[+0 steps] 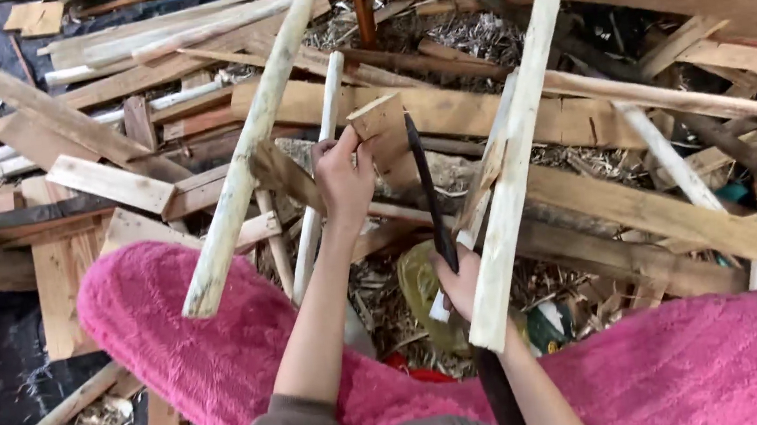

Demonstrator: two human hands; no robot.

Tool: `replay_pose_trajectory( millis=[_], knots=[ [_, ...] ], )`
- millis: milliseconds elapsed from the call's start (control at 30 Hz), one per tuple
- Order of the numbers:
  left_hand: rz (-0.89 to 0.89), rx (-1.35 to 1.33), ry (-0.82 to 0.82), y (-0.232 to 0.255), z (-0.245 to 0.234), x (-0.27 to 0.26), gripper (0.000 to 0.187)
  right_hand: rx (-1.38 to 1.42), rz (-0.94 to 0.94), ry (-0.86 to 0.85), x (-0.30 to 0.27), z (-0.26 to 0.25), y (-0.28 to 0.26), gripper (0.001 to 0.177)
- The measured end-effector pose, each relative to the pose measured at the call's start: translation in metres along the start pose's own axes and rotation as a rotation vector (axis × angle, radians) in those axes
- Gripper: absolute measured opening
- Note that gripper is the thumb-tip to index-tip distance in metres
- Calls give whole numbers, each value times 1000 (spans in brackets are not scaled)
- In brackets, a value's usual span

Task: Assembling a wooden frame by positioning slats and nailing them together

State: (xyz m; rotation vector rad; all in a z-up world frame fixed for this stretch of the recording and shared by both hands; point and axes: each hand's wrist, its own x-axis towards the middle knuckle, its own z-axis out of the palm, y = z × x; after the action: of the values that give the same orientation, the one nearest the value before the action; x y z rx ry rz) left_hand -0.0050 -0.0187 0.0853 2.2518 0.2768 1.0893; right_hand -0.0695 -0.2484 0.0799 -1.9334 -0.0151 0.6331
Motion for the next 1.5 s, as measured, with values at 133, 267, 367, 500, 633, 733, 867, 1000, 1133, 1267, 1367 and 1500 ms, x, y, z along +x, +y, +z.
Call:
replay_pose_trajectory(
  millis=[133, 267, 367, 500, 633, 733, 867, 1000, 1133, 1267, 1367, 1500],
  knots=[
    [-8, 45, -1, -12, 3, -2, 10, -29, 72, -15, 0, -1, 5, 35],
    [23, 26, -48, 11, -7, -4, 10, -71, -11, 55, 21, 8, 64, 32],
    [15, 39, -32, 0, 2, 2, 11, -99, -37, 66, 22, 3, 41, 34],
    [-30, 44, -80, 19, -10, -3, 3, -365, -210, 143, -32, -3, -12, 43],
    [8, 19, -52, 26, -7, 8, 6, -404, -216, 286, 57, 25, 101, 40],
    [-43, 54, -25, 4, 0, -2, 11, -227, -92, 129, 29, 12, 64, 30],
    [-58, 61, -43, -1, -2, 2, 11, -259, -17, 42, 5, -1, 12, 34],
    [-64, -6, -79, 14, -13, 5, 10, -489, 44, -41, 29, 11, 70, 58],
    [-101, 23, -57, 14, -10, 6, 10, -99, 132, -24, 36, -4, 58, 39],
    [-87, -17, -28, 7, -4, -1, 12, -133, 119, -27, -4, -11, -11, 39],
    [-80, -32, -11, 16, -8, 2, 12, -140, 147, -20, 2, -10, 4, 37],
    [-50, -69, -3, 23, -8, 6, 18, -53, 178, -6, 7, -10, 27, 39]
  ],
)
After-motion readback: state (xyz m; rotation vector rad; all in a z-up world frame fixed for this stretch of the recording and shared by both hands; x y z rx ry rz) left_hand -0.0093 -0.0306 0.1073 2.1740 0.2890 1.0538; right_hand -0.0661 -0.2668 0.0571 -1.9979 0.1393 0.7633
